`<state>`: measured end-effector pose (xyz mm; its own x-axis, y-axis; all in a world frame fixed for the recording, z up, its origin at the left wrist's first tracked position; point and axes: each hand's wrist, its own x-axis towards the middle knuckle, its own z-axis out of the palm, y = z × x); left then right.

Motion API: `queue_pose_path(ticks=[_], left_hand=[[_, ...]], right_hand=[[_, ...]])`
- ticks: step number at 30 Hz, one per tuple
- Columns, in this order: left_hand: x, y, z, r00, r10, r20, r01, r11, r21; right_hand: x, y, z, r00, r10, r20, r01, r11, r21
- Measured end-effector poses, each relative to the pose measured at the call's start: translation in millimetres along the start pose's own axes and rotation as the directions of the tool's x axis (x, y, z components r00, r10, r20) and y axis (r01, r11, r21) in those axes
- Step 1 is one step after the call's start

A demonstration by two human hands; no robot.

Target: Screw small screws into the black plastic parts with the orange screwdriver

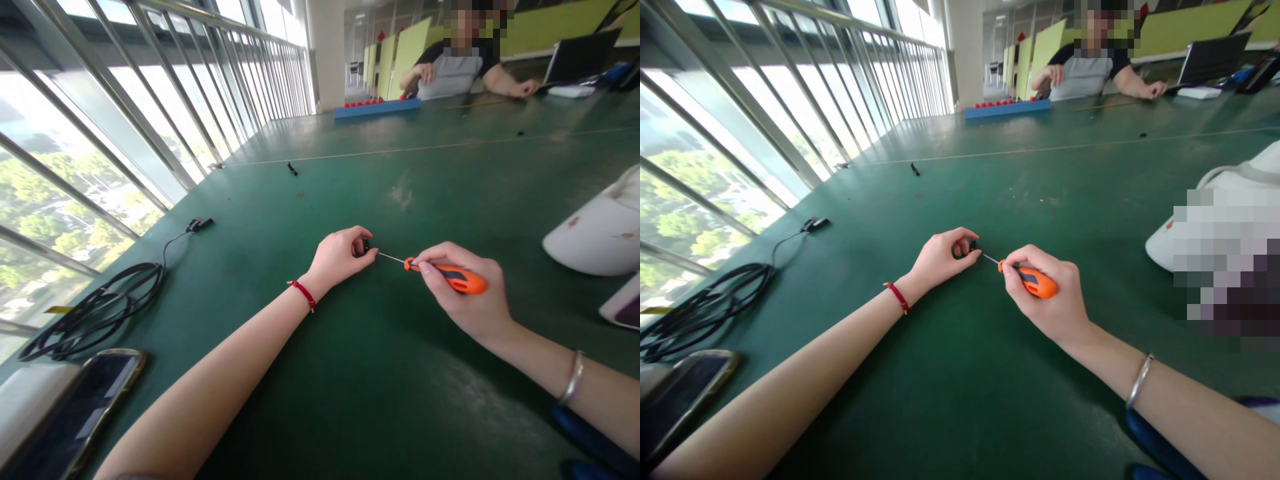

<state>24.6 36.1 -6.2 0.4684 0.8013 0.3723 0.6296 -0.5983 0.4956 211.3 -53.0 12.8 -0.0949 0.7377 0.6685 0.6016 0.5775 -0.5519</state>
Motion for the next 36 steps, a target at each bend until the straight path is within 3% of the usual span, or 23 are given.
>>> queue_pose_path(ticks=[3,8,14,36], left_hand=[[-0.2,0.5,-0.4,0.999,0.017,0.030,-0.015,0.997,-0.069],[1.5,-4.3,-0.3,0.990,0.073,-0.123,-0.061,0.993,0.100],[2.2,-6.3,0.4,0.995,0.098,0.000,-0.097,0.990,0.103],[1.9,-4.0,-0.4,0.993,0.115,0.015,-0.116,0.992,0.048]], right_hand=[[-0.1,0.9,0.0,1.000,0.010,-0.009,-0.010,1.000,-0.015],[0.1,1.3,-0.1,1.000,0.006,-0.015,-0.007,1.000,-0.019],[0.1,-0.2,-0.6,1.000,0.014,-0.024,-0.014,1.000,-0.017],[0.2,-1.3,-0.7,1.000,-0.019,-0.012,0.019,1.000,0.015]])
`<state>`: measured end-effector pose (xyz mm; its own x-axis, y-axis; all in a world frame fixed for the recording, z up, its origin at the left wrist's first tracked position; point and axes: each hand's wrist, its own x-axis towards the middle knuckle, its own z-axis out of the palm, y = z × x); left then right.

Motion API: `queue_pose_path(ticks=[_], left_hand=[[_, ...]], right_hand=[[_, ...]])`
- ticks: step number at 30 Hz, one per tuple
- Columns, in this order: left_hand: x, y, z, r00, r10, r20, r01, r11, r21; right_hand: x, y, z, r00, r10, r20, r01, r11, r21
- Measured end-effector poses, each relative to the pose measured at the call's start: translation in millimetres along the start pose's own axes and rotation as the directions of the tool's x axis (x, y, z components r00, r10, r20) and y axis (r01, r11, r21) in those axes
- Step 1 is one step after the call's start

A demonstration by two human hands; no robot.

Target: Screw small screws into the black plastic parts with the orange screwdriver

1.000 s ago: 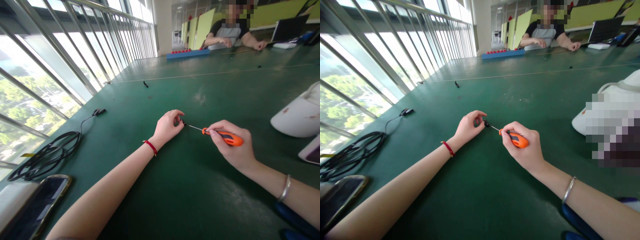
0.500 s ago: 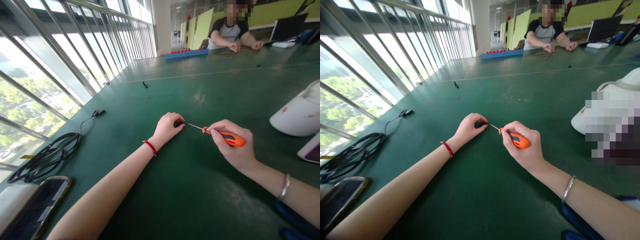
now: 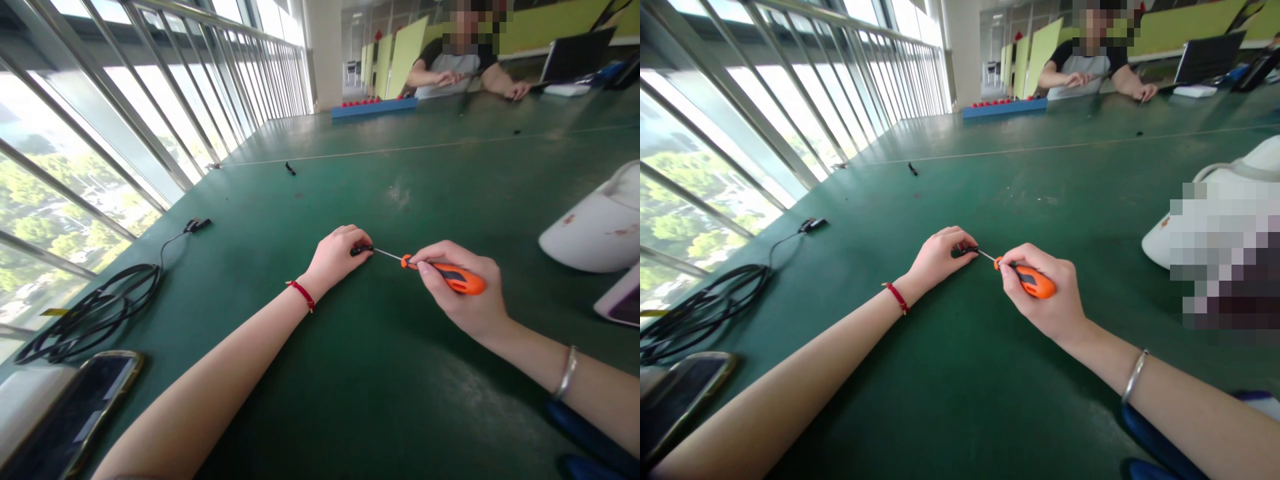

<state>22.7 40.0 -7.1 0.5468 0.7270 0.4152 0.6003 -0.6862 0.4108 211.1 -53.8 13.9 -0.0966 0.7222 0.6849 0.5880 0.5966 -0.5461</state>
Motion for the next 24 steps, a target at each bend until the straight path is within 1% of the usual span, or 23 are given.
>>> queue_pose_path(ticks=[4,10,15,20,24], left_hand=[[0.3,-0.4,0.5,1.000,0.013,-0.005,-0.013,1.000,-0.019],[0.9,-1.1,1.3,0.999,0.010,-0.043,-0.012,0.998,-0.060],[1.3,-1.6,1.4,0.999,0.015,-0.029,-0.018,0.996,-0.091],[1.1,0.3,-0.5,0.999,0.030,-0.017,-0.031,0.997,-0.074],[-0.2,1.0,-1.2,0.999,0.021,-0.033,-0.023,0.998,-0.057]], right_hand=[[-0.4,0.5,0.1,1.000,0.017,0.001,-0.017,1.000,-0.011],[-1.0,1.9,0.6,1.000,0.017,0.010,-0.017,1.000,0.003],[-1.4,3.4,0.7,1.000,0.028,0.013,-0.028,1.000,0.012],[-0.9,2.6,0.3,0.999,0.031,0.012,-0.031,0.999,0.017],[-0.5,2.2,0.4,0.999,0.033,0.003,-0.033,0.999,0.024]])
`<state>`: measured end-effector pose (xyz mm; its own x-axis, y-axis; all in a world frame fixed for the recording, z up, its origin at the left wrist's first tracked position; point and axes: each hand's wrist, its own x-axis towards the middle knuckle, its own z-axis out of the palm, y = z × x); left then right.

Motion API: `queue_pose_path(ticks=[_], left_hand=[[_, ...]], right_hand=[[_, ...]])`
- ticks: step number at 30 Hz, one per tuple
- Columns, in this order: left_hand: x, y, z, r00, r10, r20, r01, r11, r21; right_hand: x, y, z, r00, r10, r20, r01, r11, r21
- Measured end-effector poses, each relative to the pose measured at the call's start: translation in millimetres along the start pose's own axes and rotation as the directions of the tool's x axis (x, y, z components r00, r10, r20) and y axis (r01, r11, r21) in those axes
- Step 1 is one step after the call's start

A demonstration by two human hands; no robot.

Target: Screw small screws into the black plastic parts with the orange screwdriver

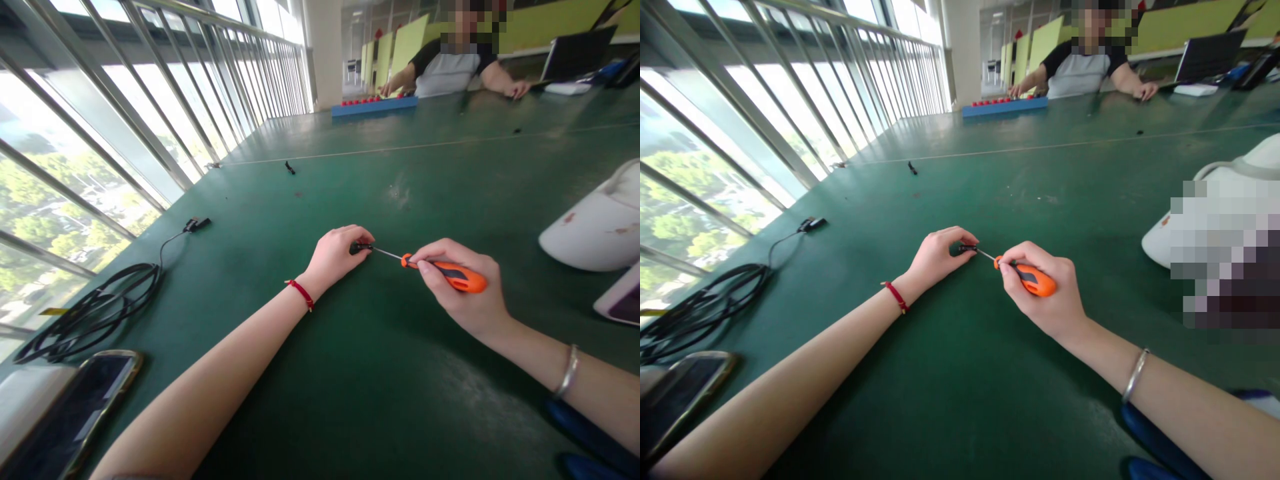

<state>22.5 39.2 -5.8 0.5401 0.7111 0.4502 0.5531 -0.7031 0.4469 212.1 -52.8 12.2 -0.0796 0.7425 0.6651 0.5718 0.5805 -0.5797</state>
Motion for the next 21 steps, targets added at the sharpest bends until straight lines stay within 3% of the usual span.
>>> queue_pose_path(ticks=[14,21], left_hand=[[1.1,-4.1,3.1,0.999,-0.028,0.029,0.032,0.986,-0.167],[1.6,-5.2,4.0,1.000,-0.019,0.013,0.021,0.985,-0.172]], right_hand=[[0.0,0.8,-0.7,1.000,0.014,-0.019,-0.014,1.000,-0.010],[0.0,0.7,0.0,1.000,0.013,-0.026,-0.013,1.000,-0.009]])
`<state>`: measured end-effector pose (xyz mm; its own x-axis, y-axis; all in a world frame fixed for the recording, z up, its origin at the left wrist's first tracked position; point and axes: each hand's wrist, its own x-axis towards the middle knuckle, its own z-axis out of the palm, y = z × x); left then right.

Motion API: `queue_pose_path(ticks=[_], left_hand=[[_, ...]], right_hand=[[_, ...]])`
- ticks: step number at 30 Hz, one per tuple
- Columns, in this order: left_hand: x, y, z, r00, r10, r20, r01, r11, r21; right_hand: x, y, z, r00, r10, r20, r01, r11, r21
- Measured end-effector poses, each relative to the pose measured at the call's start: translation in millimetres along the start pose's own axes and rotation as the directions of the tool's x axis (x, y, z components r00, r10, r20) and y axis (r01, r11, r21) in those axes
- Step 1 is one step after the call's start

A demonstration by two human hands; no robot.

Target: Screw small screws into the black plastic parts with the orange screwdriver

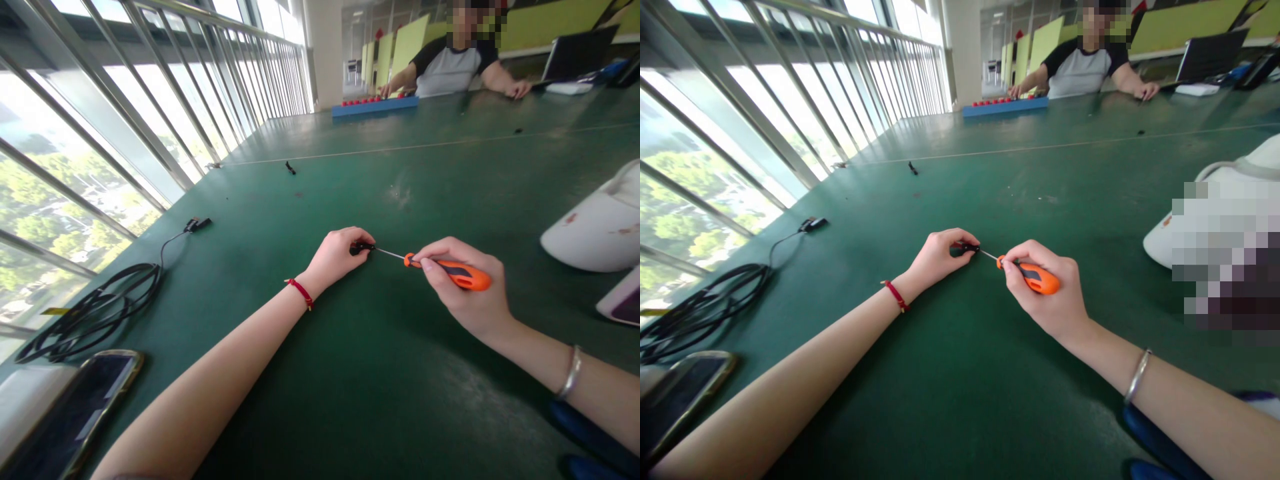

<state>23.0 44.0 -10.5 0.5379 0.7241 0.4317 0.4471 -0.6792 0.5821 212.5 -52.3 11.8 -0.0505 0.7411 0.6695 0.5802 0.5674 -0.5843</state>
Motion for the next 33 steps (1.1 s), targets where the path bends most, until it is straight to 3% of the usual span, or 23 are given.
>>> queue_pose_path(ticks=[7,12,19,25,28,33], left_hand=[[-0.4,-1.1,-0.5,1.000,-0.001,0.005,0.001,0.998,0.059],[-1.1,0.3,-0.4,1.000,-0.008,-0.003,0.008,0.998,0.062],[-0.6,-2.7,1.6,0.999,-0.023,-0.025,0.023,1.000,0.002],[-0.3,-4.4,1.8,0.999,-0.025,-0.023,0.025,0.999,-0.021],[-0.1,-4.4,1.8,1.000,-0.023,-0.019,0.022,0.999,-0.035],[0.1,-5.3,1.9,1.000,-0.019,-0.017,0.018,0.999,-0.038]], right_hand=[[-0.3,4.5,3.1,0.992,0.034,-0.123,-0.022,0.995,0.097],[-0.3,2.9,2.3,0.997,0.071,-0.031,-0.069,0.995,0.079],[-0.8,0.1,1.8,0.999,0.040,-0.023,-0.040,0.999,0.007],[0.7,8.9,5.0,0.989,-0.024,-0.148,0.038,0.995,0.093],[0.9,8.3,4.5,0.995,0.037,-0.089,-0.021,0.986,0.167],[-0.1,0.5,2.3,0.999,0.039,-0.019,-0.038,0.999,0.031]])
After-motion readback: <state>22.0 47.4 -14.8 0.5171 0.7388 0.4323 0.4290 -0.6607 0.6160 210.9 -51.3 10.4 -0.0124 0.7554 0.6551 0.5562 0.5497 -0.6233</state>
